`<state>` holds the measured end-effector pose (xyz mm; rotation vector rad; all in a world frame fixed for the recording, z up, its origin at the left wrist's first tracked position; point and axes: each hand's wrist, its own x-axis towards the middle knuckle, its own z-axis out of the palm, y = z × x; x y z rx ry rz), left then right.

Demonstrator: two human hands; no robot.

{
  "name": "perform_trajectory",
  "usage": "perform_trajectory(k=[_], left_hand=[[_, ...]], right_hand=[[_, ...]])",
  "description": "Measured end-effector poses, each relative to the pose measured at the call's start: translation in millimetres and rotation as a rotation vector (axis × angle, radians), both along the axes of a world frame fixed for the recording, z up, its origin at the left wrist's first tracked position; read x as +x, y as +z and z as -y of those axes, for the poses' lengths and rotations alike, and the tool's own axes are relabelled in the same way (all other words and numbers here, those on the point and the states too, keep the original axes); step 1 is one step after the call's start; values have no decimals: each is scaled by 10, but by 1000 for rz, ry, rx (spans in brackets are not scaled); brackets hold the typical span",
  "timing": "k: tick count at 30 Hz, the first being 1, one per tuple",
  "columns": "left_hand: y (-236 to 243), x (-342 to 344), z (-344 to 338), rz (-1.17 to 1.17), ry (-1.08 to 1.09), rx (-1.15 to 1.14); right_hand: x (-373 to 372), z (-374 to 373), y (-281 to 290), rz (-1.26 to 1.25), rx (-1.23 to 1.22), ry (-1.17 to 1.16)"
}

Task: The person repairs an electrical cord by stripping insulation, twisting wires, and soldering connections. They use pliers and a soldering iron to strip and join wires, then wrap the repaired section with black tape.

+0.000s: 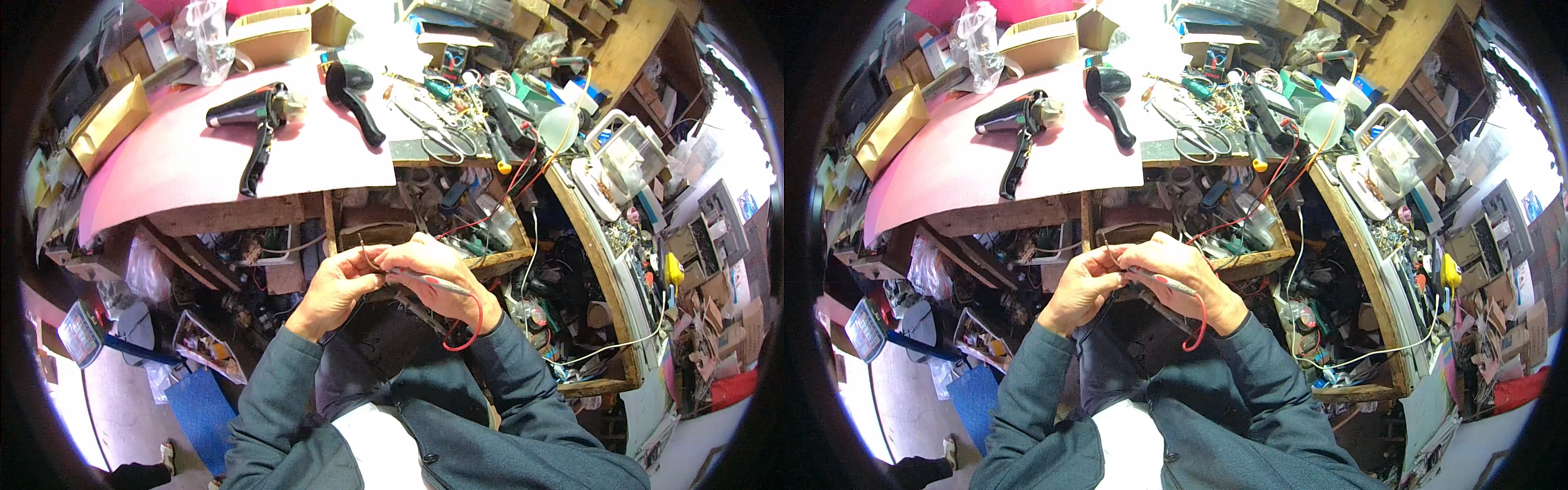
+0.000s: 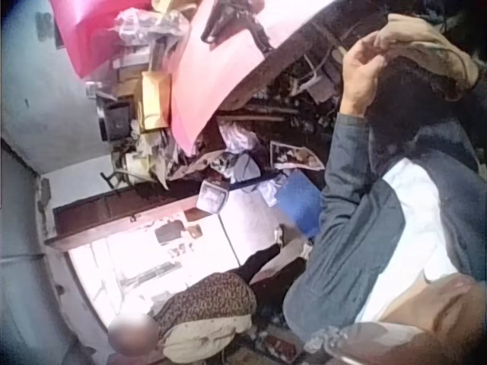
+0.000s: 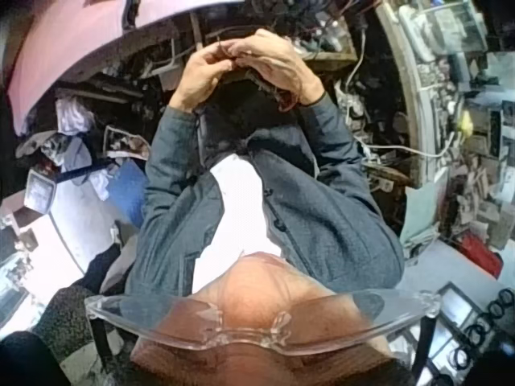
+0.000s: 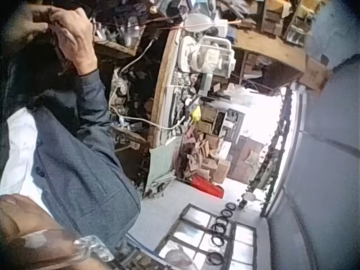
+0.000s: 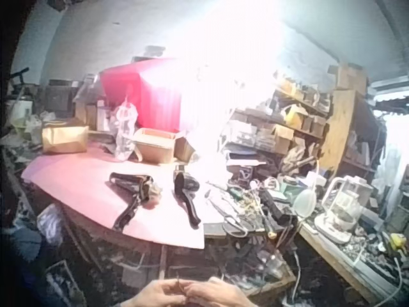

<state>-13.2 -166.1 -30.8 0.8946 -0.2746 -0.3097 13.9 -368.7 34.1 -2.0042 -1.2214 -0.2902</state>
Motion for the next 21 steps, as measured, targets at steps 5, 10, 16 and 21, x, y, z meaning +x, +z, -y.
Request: perform_trajectory(k=[5, 10, 16, 21], left_hand=[[-30, -17, -45, 21, 12, 67], [-13, -2, 5, -2, 18, 52], [26, -30, -19, 0, 12, 66], [-41, 12, -14, 21, -43, 55]], right_hand=[[51, -39, -49, 8, 101, 19], [-37, -22, -2, -110, 160, 10], [-23, -16, -24, -86, 22, -5], [-15, -20, -139, -103, 114, -39]])
